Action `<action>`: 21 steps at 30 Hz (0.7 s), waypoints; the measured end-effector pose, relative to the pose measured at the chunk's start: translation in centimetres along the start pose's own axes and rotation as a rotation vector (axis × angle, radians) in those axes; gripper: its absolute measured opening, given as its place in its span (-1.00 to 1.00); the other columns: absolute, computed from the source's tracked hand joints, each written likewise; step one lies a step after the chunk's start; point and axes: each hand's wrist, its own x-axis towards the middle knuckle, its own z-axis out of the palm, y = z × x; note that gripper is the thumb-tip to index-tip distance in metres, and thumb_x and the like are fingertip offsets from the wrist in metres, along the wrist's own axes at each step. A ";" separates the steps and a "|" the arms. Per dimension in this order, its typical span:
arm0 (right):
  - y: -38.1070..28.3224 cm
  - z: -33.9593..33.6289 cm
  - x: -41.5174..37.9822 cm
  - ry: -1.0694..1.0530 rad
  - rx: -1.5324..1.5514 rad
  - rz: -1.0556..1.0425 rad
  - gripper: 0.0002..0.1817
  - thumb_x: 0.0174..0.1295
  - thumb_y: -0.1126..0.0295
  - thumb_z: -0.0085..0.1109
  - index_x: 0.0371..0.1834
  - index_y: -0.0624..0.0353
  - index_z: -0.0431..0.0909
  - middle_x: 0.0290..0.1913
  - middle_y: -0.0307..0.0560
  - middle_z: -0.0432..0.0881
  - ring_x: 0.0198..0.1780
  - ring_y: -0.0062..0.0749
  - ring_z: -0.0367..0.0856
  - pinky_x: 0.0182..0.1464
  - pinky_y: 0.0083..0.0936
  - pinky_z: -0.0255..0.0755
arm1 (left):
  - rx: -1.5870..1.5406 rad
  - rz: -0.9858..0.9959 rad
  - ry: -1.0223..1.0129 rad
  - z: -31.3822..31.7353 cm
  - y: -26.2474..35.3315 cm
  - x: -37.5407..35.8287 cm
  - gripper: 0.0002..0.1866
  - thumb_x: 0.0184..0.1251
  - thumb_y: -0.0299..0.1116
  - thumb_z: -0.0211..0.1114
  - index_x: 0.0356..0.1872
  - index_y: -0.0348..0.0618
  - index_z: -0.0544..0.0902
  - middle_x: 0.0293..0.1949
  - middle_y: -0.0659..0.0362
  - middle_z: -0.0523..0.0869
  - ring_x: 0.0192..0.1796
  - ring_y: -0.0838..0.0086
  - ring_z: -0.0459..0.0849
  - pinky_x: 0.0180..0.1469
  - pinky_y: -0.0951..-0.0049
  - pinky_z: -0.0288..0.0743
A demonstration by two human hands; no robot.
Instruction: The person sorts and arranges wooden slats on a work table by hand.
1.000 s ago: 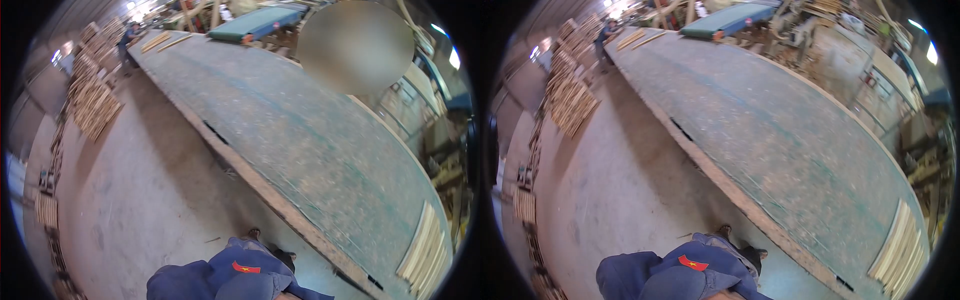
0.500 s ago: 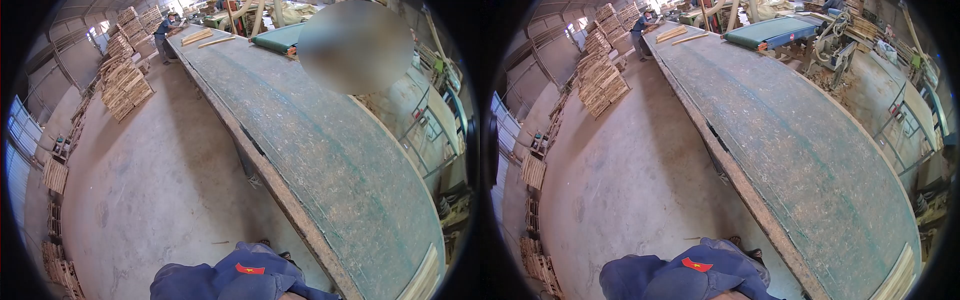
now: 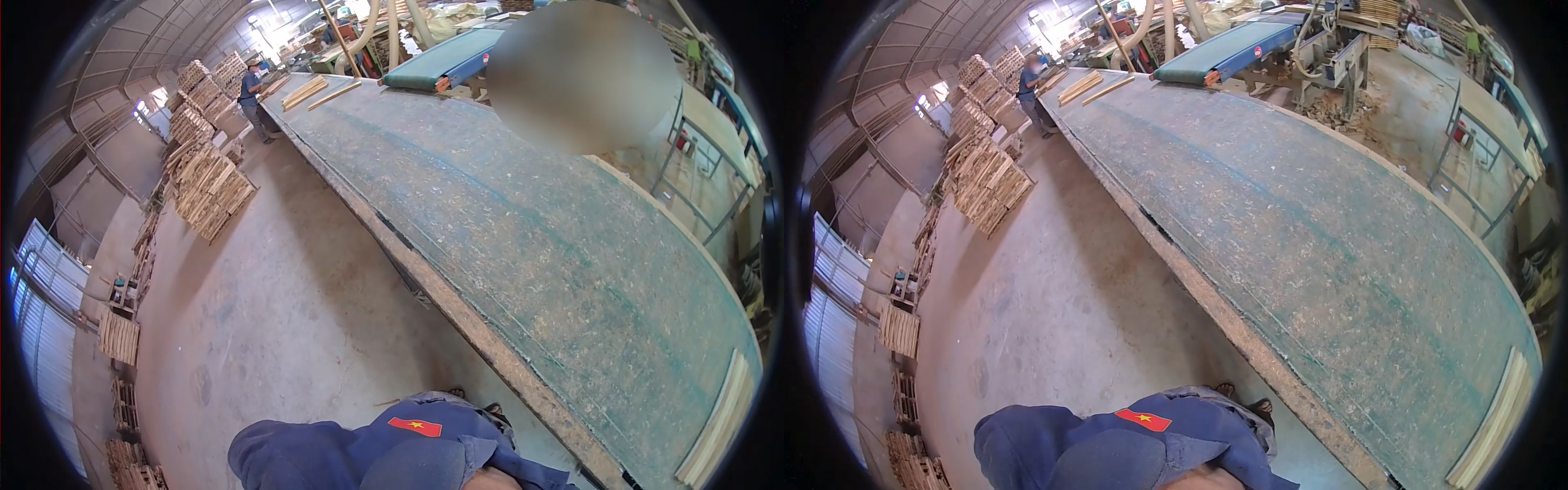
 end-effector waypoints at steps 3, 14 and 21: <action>0.4 0.0 0.0 -0.007 -0.005 0.007 -0.59 0.25 0.13 0.20 0.02 0.19 0.68 -0.09 0.04 0.77 -0.04 -0.13 0.73 0.07 -0.28 0.53 | 0.015 0.002 -0.006 0.1 0.2 -0.3 -0.69 0.37 -0.33 0.29 0.06 -0.22 0.71 -0.10 0.12 0.76 -0.02 0.47 0.67 0.08 0.44 0.53; 2.0 0.1 -0.4 0.007 -0.002 0.001 -0.59 0.24 0.13 0.21 0.01 0.18 0.69 -0.10 0.04 0.77 -0.05 -0.12 0.73 0.06 -0.27 0.53 | 0.068 0.031 -0.041 -0.7 -0.3 -1.1 -0.68 0.37 -0.33 0.29 0.08 -0.22 0.70 -0.08 0.11 0.75 0.00 0.47 0.66 0.10 0.44 0.52; 2.1 1.1 0.0 -0.010 -0.014 -0.012 -0.60 0.23 0.14 0.21 0.01 0.18 0.69 -0.10 0.04 0.77 -0.05 -0.12 0.73 0.05 -0.26 0.53 | 0.067 0.084 -0.069 1.9 0.8 0.4 -0.67 0.37 -0.33 0.29 0.09 -0.22 0.69 -0.06 0.11 0.75 0.02 0.46 0.66 0.11 0.44 0.51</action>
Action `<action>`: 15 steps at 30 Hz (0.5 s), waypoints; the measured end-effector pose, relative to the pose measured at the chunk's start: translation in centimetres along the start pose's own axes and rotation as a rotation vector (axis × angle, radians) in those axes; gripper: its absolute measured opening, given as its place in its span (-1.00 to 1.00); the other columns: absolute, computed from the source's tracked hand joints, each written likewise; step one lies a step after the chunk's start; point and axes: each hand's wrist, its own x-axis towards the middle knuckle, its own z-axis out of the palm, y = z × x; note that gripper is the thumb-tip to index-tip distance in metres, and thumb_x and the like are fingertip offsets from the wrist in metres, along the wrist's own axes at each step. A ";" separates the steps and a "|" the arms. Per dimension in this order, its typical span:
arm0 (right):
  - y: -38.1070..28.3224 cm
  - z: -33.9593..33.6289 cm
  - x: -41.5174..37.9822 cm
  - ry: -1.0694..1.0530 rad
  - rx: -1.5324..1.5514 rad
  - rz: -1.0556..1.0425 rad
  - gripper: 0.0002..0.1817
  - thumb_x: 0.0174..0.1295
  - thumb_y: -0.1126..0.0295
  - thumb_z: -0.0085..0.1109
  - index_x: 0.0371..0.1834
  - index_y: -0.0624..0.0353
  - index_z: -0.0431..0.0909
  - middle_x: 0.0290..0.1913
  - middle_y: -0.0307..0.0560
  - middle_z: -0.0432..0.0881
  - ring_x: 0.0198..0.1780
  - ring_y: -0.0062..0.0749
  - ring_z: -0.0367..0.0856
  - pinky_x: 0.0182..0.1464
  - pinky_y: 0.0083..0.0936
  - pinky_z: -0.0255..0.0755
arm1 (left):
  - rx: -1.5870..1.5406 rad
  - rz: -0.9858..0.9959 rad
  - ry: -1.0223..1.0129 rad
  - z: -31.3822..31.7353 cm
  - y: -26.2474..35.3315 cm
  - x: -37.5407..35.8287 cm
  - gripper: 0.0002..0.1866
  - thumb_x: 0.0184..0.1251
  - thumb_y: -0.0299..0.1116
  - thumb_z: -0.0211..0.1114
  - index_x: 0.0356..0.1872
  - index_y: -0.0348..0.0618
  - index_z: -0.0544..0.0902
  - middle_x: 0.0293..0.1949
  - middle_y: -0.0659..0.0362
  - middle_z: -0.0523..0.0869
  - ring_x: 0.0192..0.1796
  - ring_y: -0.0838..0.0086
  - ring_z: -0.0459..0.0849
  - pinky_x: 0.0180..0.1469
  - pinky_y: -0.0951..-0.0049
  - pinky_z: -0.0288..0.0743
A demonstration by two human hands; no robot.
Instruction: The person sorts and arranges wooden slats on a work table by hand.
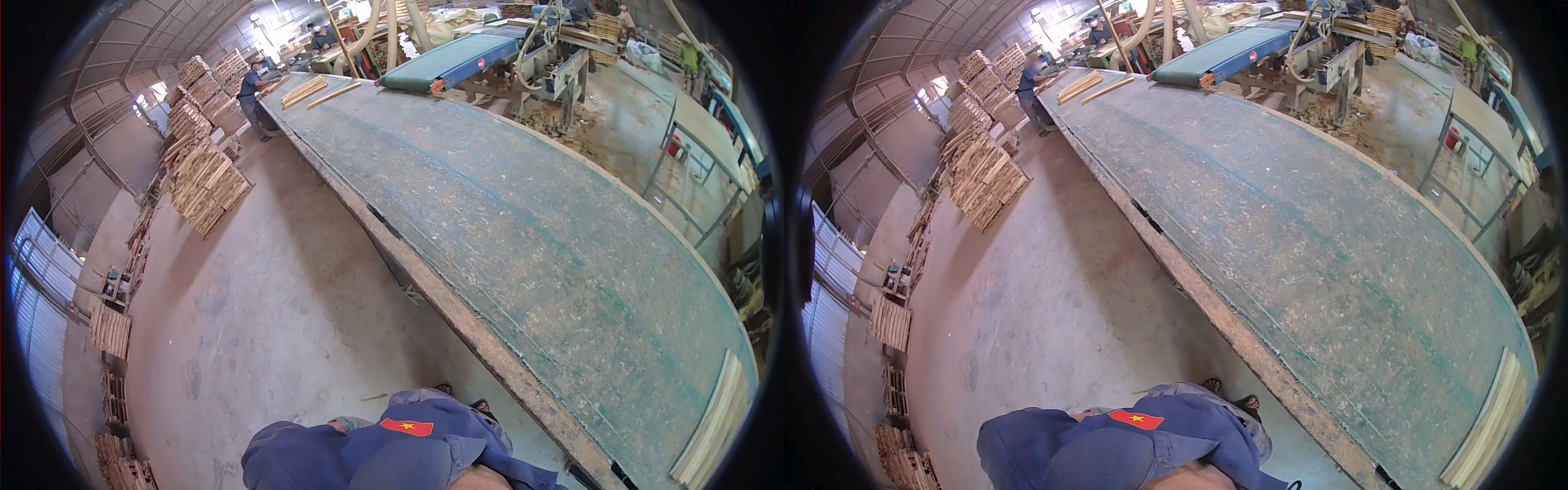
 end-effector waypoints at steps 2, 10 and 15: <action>-0.2 0.3 0.1 -0.006 -0.002 0.001 -0.60 0.23 0.14 0.21 0.01 0.18 0.69 -0.10 0.04 0.77 -0.05 -0.12 0.73 0.05 -0.26 0.53 | 0.003 0.006 -0.013 0.5 0.5 0.4 -0.67 0.37 -0.33 0.29 0.10 -0.22 0.69 -0.06 0.11 0.75 0.02 0.46 0.65 0.12 0.44 0.51; -2.5 0.6 0.4 -0.025 -0.035 0.009 -0.60 0.22 0.15 0.21 0.00 0.17 0.69 -0.10 0.03 0.77 -0.06 -0.12 0.73 0.04 -0.25 0.53 | -0.003 0.007 -0.052 0.8 0.9 0.8 -0.66 0.38 -0.32 0.30 0.11 -0.22 0.68 -0.04 0.10 0.74 0.04 0.46 0.65 0.13 0.43 0.50; -3.5 0.7 0.8 -0.033 -0.058 0.011 -0.60 0.21 0.15 0.21 0.00 0.16 0.69 -0.10 0.03 0.77 -0.06 -0.11 0.73 0.03 -0.25 0.53 | -0.017 -0.017 -0.064 -0.5 0.1 -0.1 -0.66 0.38 -0.32 0.30 0.12 -0.22 0.68 -0.03 0.10 0.74 0.06 0.46 0.64 0.14 0.43 0.50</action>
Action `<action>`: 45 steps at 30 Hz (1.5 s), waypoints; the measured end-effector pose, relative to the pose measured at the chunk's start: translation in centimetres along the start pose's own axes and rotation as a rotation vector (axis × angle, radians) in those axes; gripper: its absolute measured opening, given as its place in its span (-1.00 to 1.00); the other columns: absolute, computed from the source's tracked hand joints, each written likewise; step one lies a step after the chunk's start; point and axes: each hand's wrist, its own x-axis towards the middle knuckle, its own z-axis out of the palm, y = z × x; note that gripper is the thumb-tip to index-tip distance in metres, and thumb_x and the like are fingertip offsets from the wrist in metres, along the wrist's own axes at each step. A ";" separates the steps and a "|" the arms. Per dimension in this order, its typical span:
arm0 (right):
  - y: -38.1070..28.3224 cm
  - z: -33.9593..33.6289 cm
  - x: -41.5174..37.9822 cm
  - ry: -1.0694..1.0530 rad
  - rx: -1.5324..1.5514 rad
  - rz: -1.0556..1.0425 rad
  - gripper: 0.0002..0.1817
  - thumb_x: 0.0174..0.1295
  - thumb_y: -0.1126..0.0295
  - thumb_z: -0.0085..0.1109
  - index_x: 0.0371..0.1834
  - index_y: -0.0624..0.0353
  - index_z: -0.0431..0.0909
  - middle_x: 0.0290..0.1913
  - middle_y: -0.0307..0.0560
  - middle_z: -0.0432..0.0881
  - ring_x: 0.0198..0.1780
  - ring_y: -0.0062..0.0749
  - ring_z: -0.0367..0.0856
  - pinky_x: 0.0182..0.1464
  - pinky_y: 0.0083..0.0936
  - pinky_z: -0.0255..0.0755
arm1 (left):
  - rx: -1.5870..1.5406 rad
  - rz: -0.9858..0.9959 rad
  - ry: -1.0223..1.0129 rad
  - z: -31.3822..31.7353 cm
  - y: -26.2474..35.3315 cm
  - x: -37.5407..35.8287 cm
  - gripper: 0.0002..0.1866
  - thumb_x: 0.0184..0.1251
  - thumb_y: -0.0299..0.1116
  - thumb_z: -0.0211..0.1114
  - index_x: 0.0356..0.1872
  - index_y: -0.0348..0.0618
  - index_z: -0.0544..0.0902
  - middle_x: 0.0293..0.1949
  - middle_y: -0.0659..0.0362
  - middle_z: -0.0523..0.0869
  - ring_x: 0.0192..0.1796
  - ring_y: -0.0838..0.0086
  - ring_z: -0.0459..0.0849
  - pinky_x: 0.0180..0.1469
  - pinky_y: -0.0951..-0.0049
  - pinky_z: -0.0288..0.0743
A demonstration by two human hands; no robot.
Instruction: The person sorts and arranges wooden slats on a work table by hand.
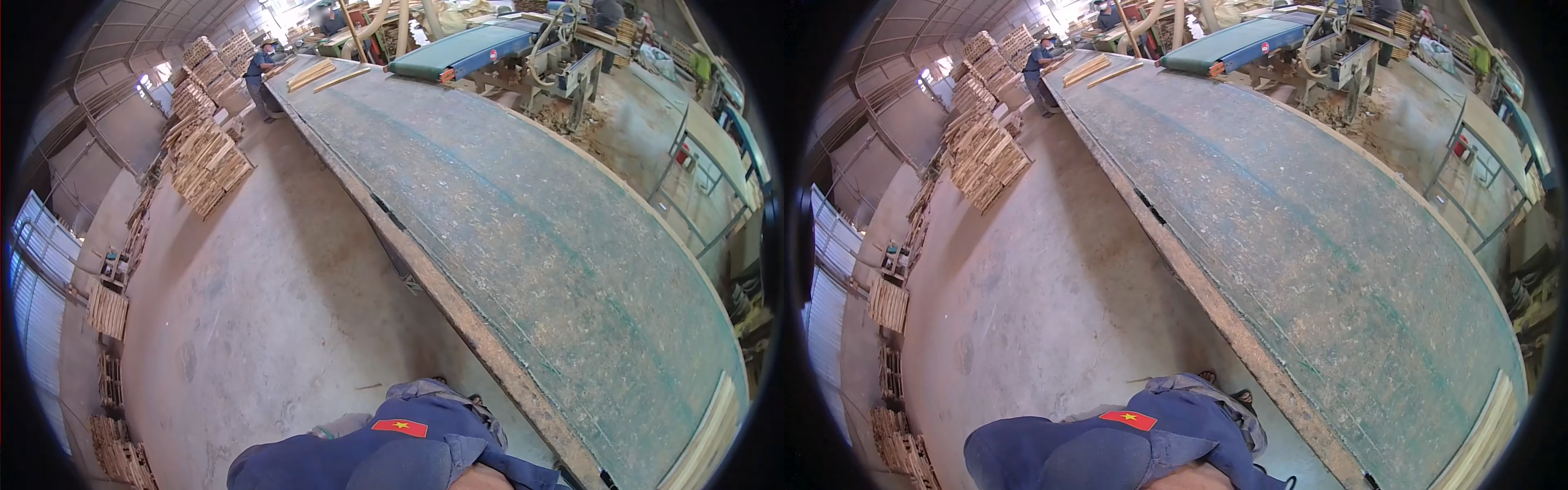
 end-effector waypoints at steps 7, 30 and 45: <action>-1.7 0.0 1.1 -0.012 -0.028 0.009 -0.61 0.20 0.15 0.22 0.00 0.16 0.70 -0.11 0.03 0.77 -0.06 -0.11 0.73 0.02 -0.24 0.53 | 0.011 -0.001 -0.021 -2.1 1.4 -1.3 -0.65 0.38 -0.32 0.30 0.13 -0.22 0.67 -0.02 0.10 0.73 0.07 0.45 0.63 0.16 0.43 0.49; -5.2 0.1 1.7 -0.002 -0.059 0.021 -0.62 0.17 0.17 0.22 -0.02 0.14 0.70 -0.11 0.02 0.77 -0.07 -0.10 0.73 0.00 -0.23 0.53 | 0.002 0.029 -0.034 -3.0 3.2 2.7 -0.62 0.38 -0.32 0.30 0.16 -0.22 0.65 0.03 0.08 0.72 0.13 0.44 0.61 0.20 0.42 0.47; -6.5 0.2 1.8 0.002 -0.075 0.020 -0.62 0.16 0.18 0.23 -0.02 0.12 0.71 -0.12 0.01 0.77 -0.08 -0.10 0.73 -0.02 -0.21 0.53 | -0.040 -0.007 -0.014 -3.7 1.6 2.1 -0.61 0.38 -0.31 0.30 0.18 -0.22 0.64 0.07 0.08 0.71 0.16 0.43 0.59 0.23 0.42 0.45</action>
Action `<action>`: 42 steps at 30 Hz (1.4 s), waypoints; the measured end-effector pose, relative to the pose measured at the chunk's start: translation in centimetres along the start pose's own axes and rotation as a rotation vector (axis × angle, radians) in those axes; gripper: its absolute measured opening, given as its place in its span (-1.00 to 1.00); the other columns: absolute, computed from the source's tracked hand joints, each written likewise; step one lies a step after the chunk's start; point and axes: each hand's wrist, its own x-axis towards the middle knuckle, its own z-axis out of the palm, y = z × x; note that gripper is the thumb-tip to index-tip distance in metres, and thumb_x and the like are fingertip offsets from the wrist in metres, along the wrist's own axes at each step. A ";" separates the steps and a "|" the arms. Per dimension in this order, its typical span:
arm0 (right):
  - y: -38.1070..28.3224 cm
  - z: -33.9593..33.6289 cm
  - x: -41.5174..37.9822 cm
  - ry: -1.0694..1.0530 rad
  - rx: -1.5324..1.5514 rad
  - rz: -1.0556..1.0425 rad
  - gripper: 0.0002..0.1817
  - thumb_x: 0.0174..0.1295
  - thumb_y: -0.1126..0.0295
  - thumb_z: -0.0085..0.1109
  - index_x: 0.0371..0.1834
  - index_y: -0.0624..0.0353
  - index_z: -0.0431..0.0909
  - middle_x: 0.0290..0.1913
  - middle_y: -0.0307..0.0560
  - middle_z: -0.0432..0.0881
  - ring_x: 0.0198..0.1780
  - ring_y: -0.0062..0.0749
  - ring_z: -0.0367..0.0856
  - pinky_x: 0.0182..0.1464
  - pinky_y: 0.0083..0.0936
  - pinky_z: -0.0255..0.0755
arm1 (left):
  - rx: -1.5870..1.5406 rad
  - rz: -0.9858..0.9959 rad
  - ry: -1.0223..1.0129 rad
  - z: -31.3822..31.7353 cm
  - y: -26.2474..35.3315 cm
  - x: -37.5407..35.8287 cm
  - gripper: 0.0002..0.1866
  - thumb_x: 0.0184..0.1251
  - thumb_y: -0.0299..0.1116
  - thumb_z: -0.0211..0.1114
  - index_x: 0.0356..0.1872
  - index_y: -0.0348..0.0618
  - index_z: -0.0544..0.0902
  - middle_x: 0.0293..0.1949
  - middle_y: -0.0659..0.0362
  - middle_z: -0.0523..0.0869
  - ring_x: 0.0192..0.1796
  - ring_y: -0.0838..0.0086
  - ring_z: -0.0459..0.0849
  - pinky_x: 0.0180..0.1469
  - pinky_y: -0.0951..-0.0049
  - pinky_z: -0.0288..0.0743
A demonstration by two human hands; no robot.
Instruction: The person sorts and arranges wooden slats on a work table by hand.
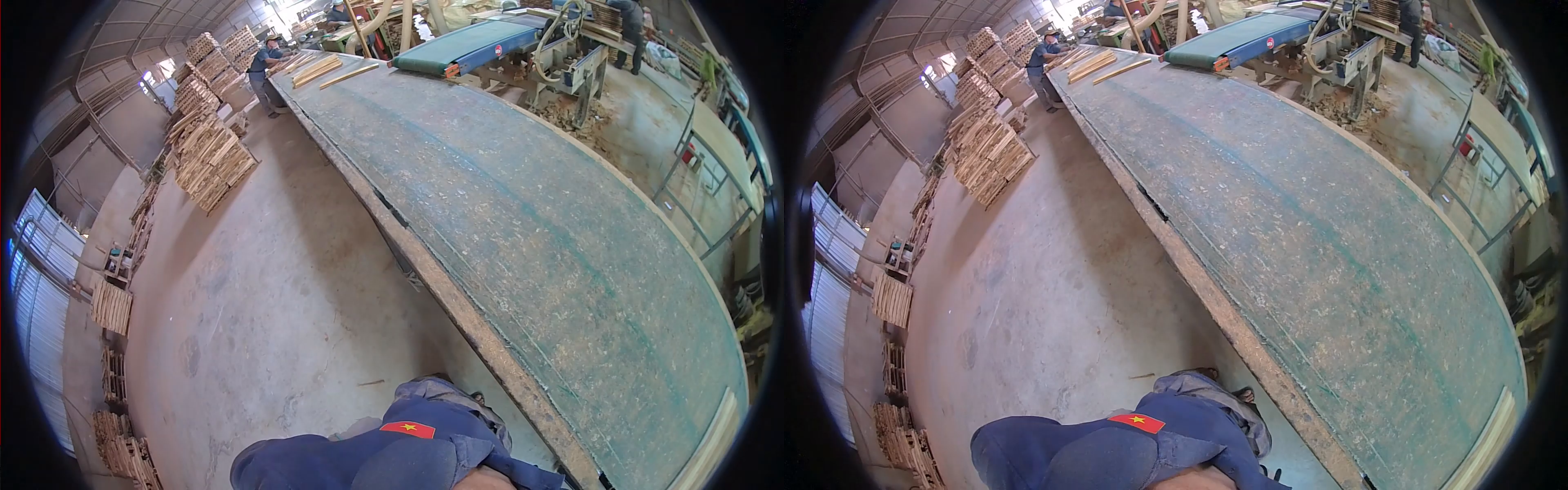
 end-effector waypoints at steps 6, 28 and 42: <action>-0.1 0.0 0.2 0.002 -0.003 -0.008 -0.62 0.15 0.18 0.23 -0.03 0.12 0.71 -0.12 0.01 0.77 -0.08 -0.09 0.73 -0.03 -0.21 0.53 | -0.012 -0.001 0.009 -1.1 0.3 -0.2 -0.60 0.38 -0.31 0.30 0.19 -0.22 0.63 0.08 0.07 0.70 0.18 0.43 0.59 0.24 0.41 0.44; -3.4 -3.5 0.5 0.072 0.026 0.006 -0.63 0.12 0.20 0.24 -0.04 0.10 0.72 -0.13 0.00 0.77 -0.09 -0.09 0.73 -0.05 -0.19 0.53 | 0.023 0.016 -0.067 -7.1 6.1 1.1 -0.57 0.39 -0.30 0.30 0.23 -0.23 0.61 0.13 0.06 0.69 0.23 0.42 0.57 0.29 0.41 0.42; -6.8 7.2 0.8 -0.030 0.028 -0.017 -0.64 0.11 0.21 0.24 -0.04 0.08 0.72 -0.13 0.00 0.77 -0.10 -0.08 0.73 -0.07 -0.18 0.53 | 0.002 0.000 -0.240 -13.8 5.0 -9.0 -0.56 0.39 -0.30 0.30 0.25 -0.23 0.60 0.16 0.05 0.68 0.27 0.41 0.55 0.32 0.40 0.41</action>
